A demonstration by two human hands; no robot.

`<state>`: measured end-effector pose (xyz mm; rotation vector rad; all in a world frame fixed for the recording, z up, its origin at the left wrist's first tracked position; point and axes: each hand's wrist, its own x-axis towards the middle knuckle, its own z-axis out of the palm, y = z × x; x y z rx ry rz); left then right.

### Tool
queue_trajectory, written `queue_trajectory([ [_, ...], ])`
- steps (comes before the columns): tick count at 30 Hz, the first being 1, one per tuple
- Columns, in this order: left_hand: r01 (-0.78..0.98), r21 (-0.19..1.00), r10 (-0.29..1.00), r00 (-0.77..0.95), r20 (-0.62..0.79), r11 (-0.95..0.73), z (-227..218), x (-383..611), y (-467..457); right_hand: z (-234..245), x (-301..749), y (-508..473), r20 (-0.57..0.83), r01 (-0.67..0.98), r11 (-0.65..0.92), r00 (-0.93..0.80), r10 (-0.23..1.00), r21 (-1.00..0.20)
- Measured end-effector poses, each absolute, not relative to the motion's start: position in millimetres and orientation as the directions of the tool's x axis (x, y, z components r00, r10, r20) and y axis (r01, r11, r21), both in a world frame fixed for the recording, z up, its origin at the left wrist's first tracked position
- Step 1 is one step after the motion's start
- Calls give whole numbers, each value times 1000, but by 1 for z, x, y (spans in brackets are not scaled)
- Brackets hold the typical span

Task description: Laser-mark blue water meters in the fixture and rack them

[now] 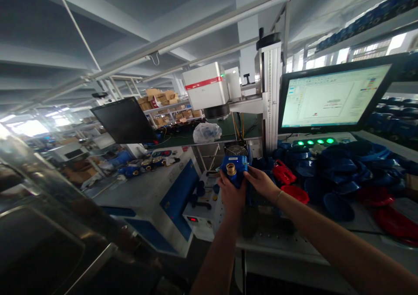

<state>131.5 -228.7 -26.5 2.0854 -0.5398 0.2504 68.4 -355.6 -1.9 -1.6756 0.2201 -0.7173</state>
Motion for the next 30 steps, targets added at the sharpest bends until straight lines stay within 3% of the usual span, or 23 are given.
queue_trajectory([
  [11,-451,797,-320,885,338,-402,-35,133,-222,-7,69,-358,308,199,-248,774,-554,-948],
  [17,-442,821,-385,873,300,-361,-50,137,-214,9,58,-352,267,85,-300,720,-640,-950],
  [21,-514,808,-441,820,365,-287,-57,139,-209,11,12,-323,270,19,-353,680,-681,-936],
  [24,-566,801,-455,776,437,-195,-68,146,-211,6,-45,-277,426,-4,-614,716,-553,-789],
  [28,-572,810,-449,762,466,-129,-78,151,-213,-19,-115,-216,316,-63,-804,899,-303,-591],
  [30,-562,819,-456,762,461,-112,-78,151,-213,-42,-132,-200,217,-97,-845,945,-244,-526],
])
